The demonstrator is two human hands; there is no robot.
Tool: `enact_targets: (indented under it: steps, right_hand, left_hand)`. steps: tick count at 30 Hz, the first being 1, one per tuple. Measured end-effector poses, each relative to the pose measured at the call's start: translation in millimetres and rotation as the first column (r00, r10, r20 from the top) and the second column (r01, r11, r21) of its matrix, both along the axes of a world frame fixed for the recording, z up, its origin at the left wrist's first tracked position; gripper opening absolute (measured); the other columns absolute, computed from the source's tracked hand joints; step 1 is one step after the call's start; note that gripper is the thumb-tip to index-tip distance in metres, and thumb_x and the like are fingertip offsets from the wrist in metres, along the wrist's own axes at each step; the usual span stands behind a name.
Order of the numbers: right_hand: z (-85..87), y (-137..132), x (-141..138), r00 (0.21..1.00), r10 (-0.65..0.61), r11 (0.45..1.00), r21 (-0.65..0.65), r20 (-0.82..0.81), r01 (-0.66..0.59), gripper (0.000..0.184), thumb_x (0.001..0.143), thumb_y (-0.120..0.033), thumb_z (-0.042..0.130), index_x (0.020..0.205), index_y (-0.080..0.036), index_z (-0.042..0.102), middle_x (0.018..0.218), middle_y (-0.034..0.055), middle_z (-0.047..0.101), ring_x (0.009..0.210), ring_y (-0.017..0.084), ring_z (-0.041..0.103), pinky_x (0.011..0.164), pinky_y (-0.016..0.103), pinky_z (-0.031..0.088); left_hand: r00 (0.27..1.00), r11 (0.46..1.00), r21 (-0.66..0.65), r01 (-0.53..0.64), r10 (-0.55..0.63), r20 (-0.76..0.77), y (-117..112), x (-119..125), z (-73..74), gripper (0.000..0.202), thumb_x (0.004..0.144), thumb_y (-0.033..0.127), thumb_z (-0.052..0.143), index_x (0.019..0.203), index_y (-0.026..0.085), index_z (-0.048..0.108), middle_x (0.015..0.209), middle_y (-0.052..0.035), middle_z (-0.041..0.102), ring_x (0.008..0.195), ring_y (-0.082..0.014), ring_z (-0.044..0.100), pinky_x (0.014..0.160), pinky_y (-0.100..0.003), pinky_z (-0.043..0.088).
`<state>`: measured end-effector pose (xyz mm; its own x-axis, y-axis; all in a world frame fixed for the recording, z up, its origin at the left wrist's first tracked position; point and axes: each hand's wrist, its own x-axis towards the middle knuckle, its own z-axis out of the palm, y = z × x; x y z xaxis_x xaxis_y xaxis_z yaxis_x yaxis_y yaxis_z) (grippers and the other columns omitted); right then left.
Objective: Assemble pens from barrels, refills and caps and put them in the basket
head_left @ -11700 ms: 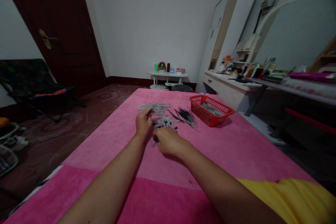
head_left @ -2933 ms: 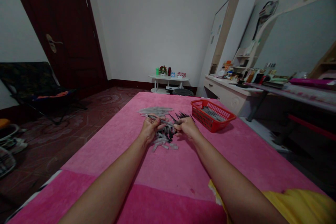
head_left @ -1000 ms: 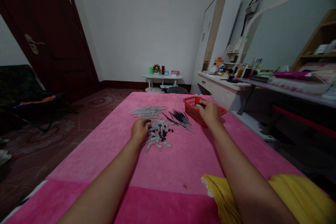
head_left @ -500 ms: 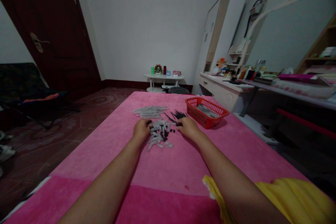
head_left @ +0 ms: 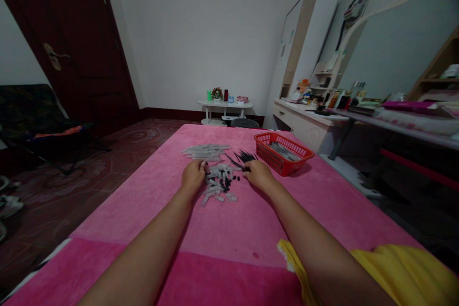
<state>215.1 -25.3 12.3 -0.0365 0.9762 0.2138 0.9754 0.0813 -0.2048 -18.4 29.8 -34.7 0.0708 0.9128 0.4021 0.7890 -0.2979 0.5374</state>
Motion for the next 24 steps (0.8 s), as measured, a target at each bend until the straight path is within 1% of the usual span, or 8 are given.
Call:
enact_targets:
  steps: [3,7,9,11,14,19,21,24]
  right_hand:
    - [-1.2,4,-5,0.986,0.041,0.992,0.121,-0.159,-0.022,0.021,0.079,-0.027,0.062,0.096,-0.019,0.073,0.095,0.0079,0.073,0.090,0.021,0.065,0.072,0.026,0.044]
    - [-2.3,8,-14,0.909,0.154,0.967,0.249,-0.386,-0.058,0.036,0.076,-0.025,0.066,0.111,-0.016,0.067,0.092,0.0059,0.072,0.081,0.018,0.065,0.071,0.025,0.046]
    - [-1.8,8,-18,0.867,0.216,0.952,0.294,-0.450,-0.085,0.031,0.076,-0.021,0.063,0.106,-0.016,0.068,0.089,0.0049,0.072,0.078,0.017,0.065,0.070,0.025,0.046]
    - [-0.7,7,-20,0.841,0.252,0.941,0.326,-0.480,-0.096,0.021,0.077,-0.017,0.060,0.095,-0.016,0.071,0.083,0.0046,0.072,0.075,0.017,0.065,0.068,0.025,0.046]
    - [0.2,5,-23,0.815,0.254,0.942,0.325,-0.520,-0.086,0.014,0.077,-0.015,0.057,0.083,-0.016,0.071,0.074,0.0038,0.071,0.070,0.017,0.064,0.064,0.025,0.046]
    - [-2.0,2,-33,0.778,0.254,0.959,0.254,-0.575,-0.125,0.014,0.078,-0.017,0.056,0.084,-0.016,0.069,0.072,0.0024,0.069,0.066,0.016,0.063,0.060,0.023,0.045]
    - [-1.8,1,-35,0.787,0.268,0.958,0.243,-0.556,-0.154,0.016,0.079,-0.019,0.056,0.089,-0.017,0.069,0.078,0.0030,0.071,0.070,0.015,0.063,0.064,0.023,0.046]
    - [-0.6,2,-30,0.834,0.216,0.968,0.226,-0.507,-0.113,0.021,0.079,-0.020,0.057,0.097,-0.017,0.068,0.085,0.0036,0.072,0.075,0.016,0.064,0.069,0.024,0.046]
  left_hand:
    - [0.992,0.983,0.146,0.115,-0.121,0.034,0,2,-0.4,0.029,0.089,0.026,0.042,0.098,0.018,0.068,0.099,-0.0086,0.070,0.093,-0.0226,0.061,0.079,-0.032,0.044]
    - [0.964,0.924,0.282,0.259,-0.267,-0.010,-2,8,-1.1,0.026,0.088,0.024,0.045,0.099,0.017,0.067,0.098,-0.0085,0.069,0.095,-0.0233,0.058,0.086,-0.036,0.044]
    - [0.948,0.897,0.312,0.314,-0.317,-0.043,-3,10,-0.6,0.024,0.088,0.024,0.047,0.096,0.017,0.067,0.094,-0.0084,0.068,0.092,-0.0229,0.057,0.084,-0.036,0.044]
    - [0.935,0.877,0.329,0.350,-0.346,-0.070,-4,11,0.4,0.022,0.088,0.023,0.048,0.096,0.017,0.067,0.092,-0.0082,0.067,0.090,-0.0227,0.057,0.082,-0.037,0.045]
    - [0.922,0.855,0.349,0.384,-0.373,-0.101,-6,12,2.6,0.023,0.087,0.021,0.049,0.101,0.018,0.067,0.094,-0.0079,0.067,0.091,-0.0226,0.057,0.083,-0.037,0.045]
    - [0.895,0.829,0.338,0.446,-0.418,-0.157,-15,18,7.3,0.031,0.087,0.016,0.047,0.111,0.020,0.064,0.098,-0.0088,0.067,0.095,-0.0225,0.058,0.084,-0.037,0.045]
    - [0.899,0.841,0.318,0.439,-0.409,-0.159,-19,19,8.8,0.038,0.084,0.010,0.045,0.115,0.020,0.063,0.103,-0.0090,0.066,0.099,-0.0223,0.058,0.087,-0.036,0.045]
    - [0.935,0.887,0.294,0.356,-0.337,-0.115,-20,17,9.9,0.045,0.079,0.006,0.044,0.117,0.021,0.062,0.106,-0.0081,0.066,0.103,-0.0218,0.057,0.090,-0.034,0.045]
